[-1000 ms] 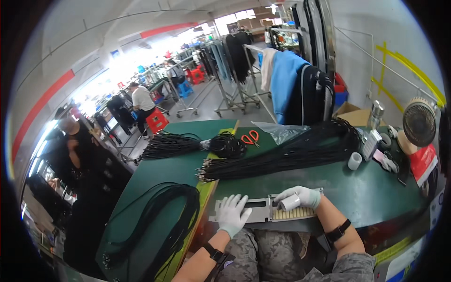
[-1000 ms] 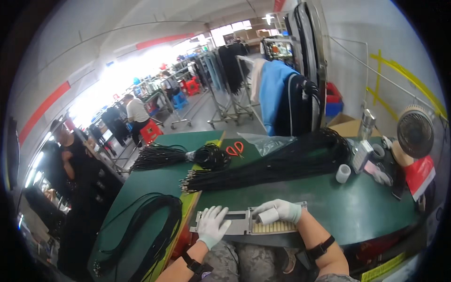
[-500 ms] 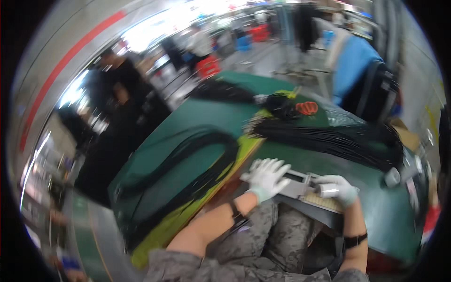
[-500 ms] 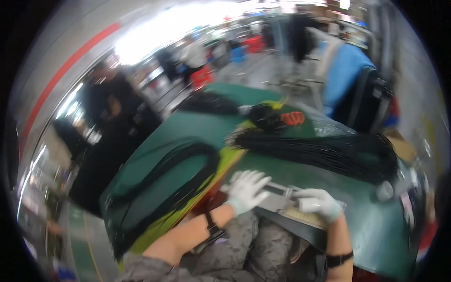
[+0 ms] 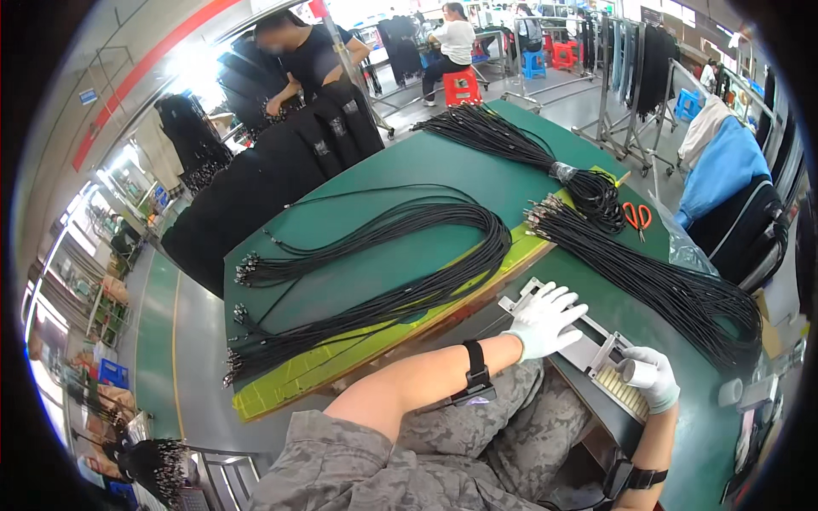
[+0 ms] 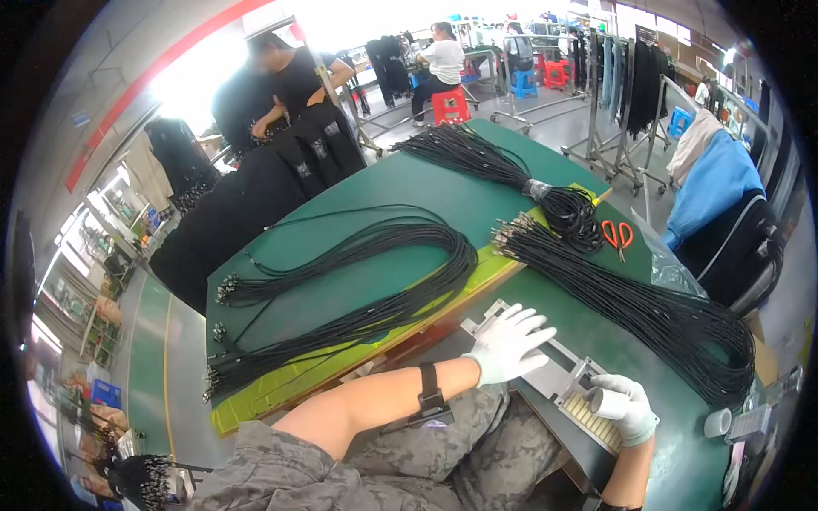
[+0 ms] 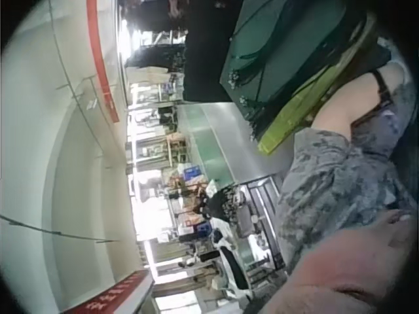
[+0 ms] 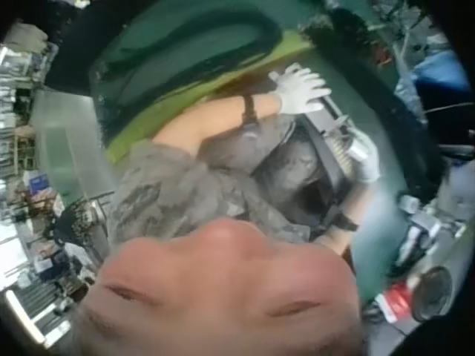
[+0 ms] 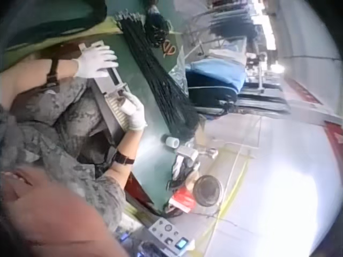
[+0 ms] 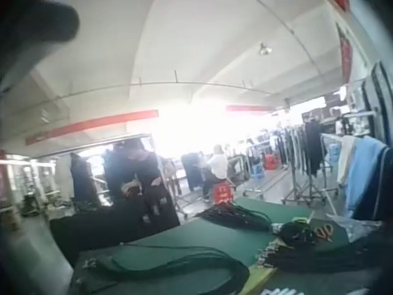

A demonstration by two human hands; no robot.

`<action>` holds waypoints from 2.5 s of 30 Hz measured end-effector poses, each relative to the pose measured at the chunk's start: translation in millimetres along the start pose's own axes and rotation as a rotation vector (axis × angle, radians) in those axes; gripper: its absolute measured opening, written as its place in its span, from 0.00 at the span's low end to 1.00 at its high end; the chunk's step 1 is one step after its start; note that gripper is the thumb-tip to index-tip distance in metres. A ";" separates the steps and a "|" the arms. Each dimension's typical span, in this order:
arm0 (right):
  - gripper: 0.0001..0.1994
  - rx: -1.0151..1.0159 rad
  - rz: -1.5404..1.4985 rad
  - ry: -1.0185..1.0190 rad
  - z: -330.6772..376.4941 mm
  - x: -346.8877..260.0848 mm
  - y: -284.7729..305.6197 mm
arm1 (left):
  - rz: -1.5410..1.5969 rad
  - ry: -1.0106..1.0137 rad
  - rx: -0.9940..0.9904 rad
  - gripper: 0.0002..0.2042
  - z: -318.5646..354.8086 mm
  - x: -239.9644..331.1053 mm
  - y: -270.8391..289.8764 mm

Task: Organizing and processing bundles of electrical cables using a manual alignment jig and a machine on a production line.

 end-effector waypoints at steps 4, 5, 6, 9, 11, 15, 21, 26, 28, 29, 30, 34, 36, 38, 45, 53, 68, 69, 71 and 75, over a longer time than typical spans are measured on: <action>0.13 -0.005 -0.027 -0.012 1.6 -7.8 -4.2 | 0.068 0.024 -0.025 0.26 -1.5 3.1 2.2; 0.13 -0.011 -0.022 -0.012 -0.2 -6.7 -2.5 | 0.066 0.029 -0.019 0.26 -2.1 1.3 3.3; 0.13 -0.013 -0.022 0.005 -1.4 -4.1 -0.4 | 0.059 0.024 -0.031 0.26 -2.9 0.1 4.0; 0.13 -0.007 -0.014 0.056 -2.6 -4.2 2.8 | 0.039 -0.002 -0.044 0.26 -5.3 0.5 6.1; 0.13 0.024 0.010 -0.008 -5.3 -5.8 -3.0 | 0.008 0.009 -0.053 0.26 -2.7 -4.3 3.6; 0.13 0.031 -0.025 -0.042 0.8 -10.1 -6.6 | 0.010 -0.001 -0.059 0.26 -0.4 -0.9 3.3; 0.14 -0.021 -0.114 -0.007 1.1 -6.9 -2.8 | 0.003 -0.012 -0.076 0.26 0.1 -3.0 2.3; 0.14 0.005 0.001 -0.034 4.8 -13.6 -8.1 | 0.342 -0.036 -0.077 0.26 4.2 0.8 24.6; 0.14 -0.019 0.010 -0.026 3.3 -10.6 -7.3 | 0.853 -0.028 -0.077 0.27 11.8 18.1 73.9; 0.14 -0.018 0.005 -0.029 0.5 -7.0 -6.7 | 1.040 -0.064 -0.069 0.26 20.1 35.2 113.4; 0.14 -0.028 -0.027 -0.010 2.1 -5.6 -4.4 | 1.238 -0.111 -0.063 0.26 27.4 55.9 156.3; 0.13 -0.004 -0.031 0.007 2.6 0.2 6.8 | 1.082 -0.368 0.204 0.18 58.8 96.3 261.1; 0.13 -0.045 0.071 0.023 -8.2 -3.8 -5.1 | 1.076 -0.377 0.263 0.17 85.1 115.0 266.5; 0.14 -0.040 0.072 0.014 -1.9 -6.1 -2.3 | 1.120 -0.494 0.323 0.15 118.7 107.9 288.4; 0.14 -0.047 -0.014 -0.023 -1.4 -6.3 -5.5 | 1.157 -0.935 0.522 0.10 124.3 132.7 288.6; 0.15 0.022 0.034 -0.002 3.2 -9.0 -5.3 | 1.118 -1.303 0.685 0.08 102.4 151.5 311.3; 0.14 0.013 -0.035 -0.037 -0.2 -7.5 -5.0 | 0.936 -1.130 0.926 0.04 102.0 147.1 294.6; 0.14 0.012 -0.036 -0.034 -0.9 -8.1 -5.9 | 0.921 -1.124 0.937 0.04 102.4 146.6 294.8; 0.14 0.008 -0.031 -0.025 -0.1 -9.5 -8.6 | 0.895 -1.106 0.962 0.04 104.9 145.7 293.9; 0.14 0.015 -0.007 -0.020 2.4 -9.0 -6.9 | 0.841 -1.067 1.014 0.03 107.3 140.6 295.6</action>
Point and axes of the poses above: each hand's wrist, its own z-axis away from the middle knuckle, its own y-axis out of the back of the hand, x = y × z, the point moved 2 cm from there along -z, towards the middle knuckle, and after that the axes turned 10 degrees about -x, right-handed, at the moved point
